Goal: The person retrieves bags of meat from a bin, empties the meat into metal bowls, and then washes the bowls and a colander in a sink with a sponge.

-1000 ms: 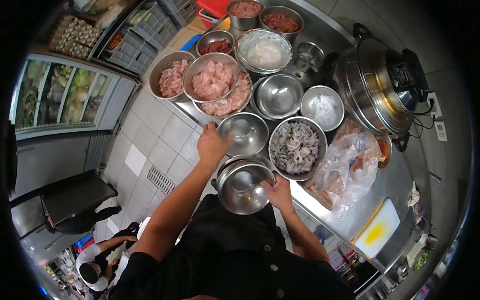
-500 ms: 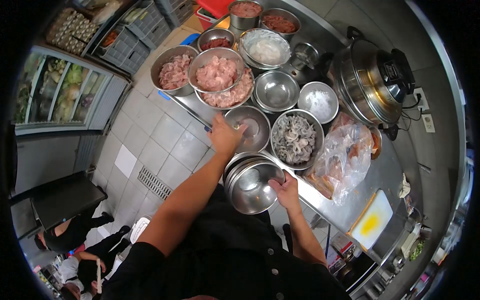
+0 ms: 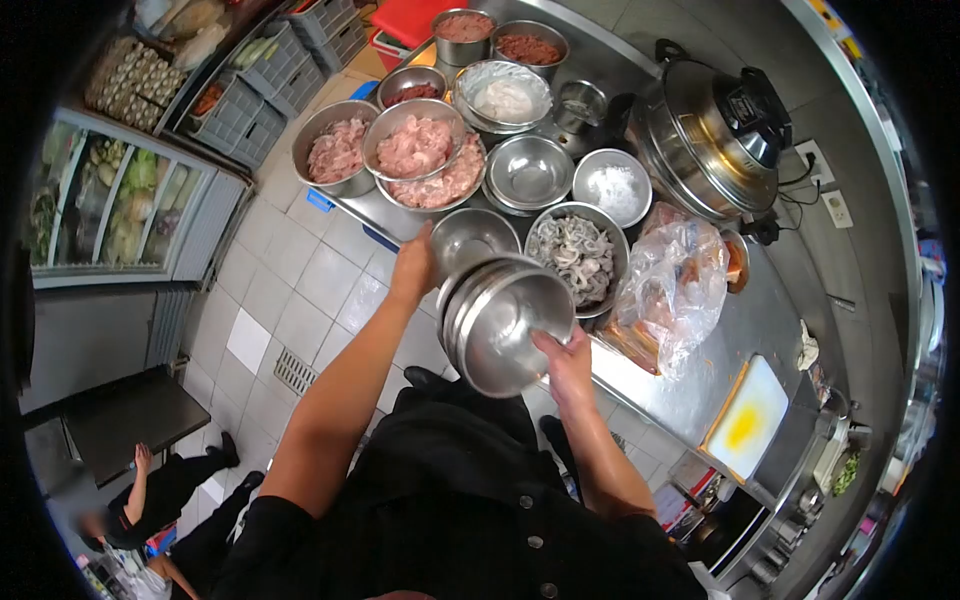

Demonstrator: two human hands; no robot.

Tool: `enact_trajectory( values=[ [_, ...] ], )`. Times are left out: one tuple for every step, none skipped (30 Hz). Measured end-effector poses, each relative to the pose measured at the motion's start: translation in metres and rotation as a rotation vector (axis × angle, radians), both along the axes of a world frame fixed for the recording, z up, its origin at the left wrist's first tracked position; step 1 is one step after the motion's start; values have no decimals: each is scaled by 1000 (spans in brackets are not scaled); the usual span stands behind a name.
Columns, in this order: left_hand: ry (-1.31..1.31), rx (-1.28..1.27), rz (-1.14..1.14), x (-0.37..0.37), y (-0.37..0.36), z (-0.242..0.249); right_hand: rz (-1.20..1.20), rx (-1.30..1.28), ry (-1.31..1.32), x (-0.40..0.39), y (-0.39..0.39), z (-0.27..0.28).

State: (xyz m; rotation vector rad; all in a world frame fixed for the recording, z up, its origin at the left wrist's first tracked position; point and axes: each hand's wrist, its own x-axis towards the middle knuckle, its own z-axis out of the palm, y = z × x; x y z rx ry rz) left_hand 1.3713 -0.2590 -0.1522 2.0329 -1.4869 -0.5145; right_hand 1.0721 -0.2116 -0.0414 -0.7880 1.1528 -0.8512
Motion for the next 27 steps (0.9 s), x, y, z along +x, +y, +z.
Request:
enact_trajectory(
  values=[
    [-2, -8, -12, 5, 3, 4, -51, 35, -2, 19, -3, 16],
    [91, -21, 30, 7, 8, 10, -81, 9, -13, 33, -6, 8],
    [184, -34, 74, 10, 13, 14, -108, -17, -25, 43, -11, -6],
    [246, -114, 73, 13, 19, 8, -57, 14, 46, 50, -20, -19],
    [324, -79, 146, 15, 22, 14, -8, 48, 116, 57, -26, -28],
    [337, -83, 212, 16, 25, 9, -109, 88, 49, 69, -27, -31],
    [349, -88, 278, 17, 26, 9, -37, 119, 44, 73, -28, -34],
    [220, -87, 201, 19, 32, 8, -70, 144, 58, 76, -26, -37],
    [219, -90, 194, 18, 34, 2, -104, 174, 73, 76, -21, -37],
    [376, -42, 252, 17, 35, -9, -113, 172, 72, 68, -18, -44],
    [532, 4, 310, 18, 34, -19, -197, 256, 34, 55, -18, -51],
    [706, -48, 347, 12, 32, -21, -279, 342, -4, 44, -20, -56],
    [706, -51, 345, 11, 31, -32, -418, 351, 27, 38, -24, -55],
    [628, -104, 323, 11, 29, -43, -560, 383, -7, 31, -33, -58],
    [549, -157, 303, 11, 29, -52, -700, 415, -41, 21, -43, -68],
    [551, -163, 307, 12, 28, -56, -693, 401, 19, 6, -53, -86],
    [814, -68, 371, 13, 28, -58, -687, 387, 80, -5, -61, -100],
    [1075, 30, 433, 13, 28, -59, -712, 357, 56, -8, -62, -103],
    [1074, 21, 442, 7, 29, -48, -701, 354, 55, -9, -63, -100],
    [1216, 98, 494, -3, 29, -35, -755, 350, 45, -8, -64, -96],
    [1356, 177, 547, -14, 31, -20, -809, 349, 35, -8, -63, -94],
    [1350, 163, 563, -22, 32, -10, -809, 319, 55, -14, -64, -102],
    [1406, 130, 593, -30, 33, -2, -803, 340, 78, -22, -63, -107],
    [1464, 94, 624, -38, 32, 2, -819, 330, 101, -27, -62, -107],
    [1462, 73, 645, -45, 29, 3, -831, 318, 119, -35, -60, -111],
    [1474, 35, 668, -48, 26, 1, -825, 311, 155, -47, -58, -117],
    [1487, -3, 690, -47, 25, -3, -820, 279, 115, -58, -55, -119]
  ],
)
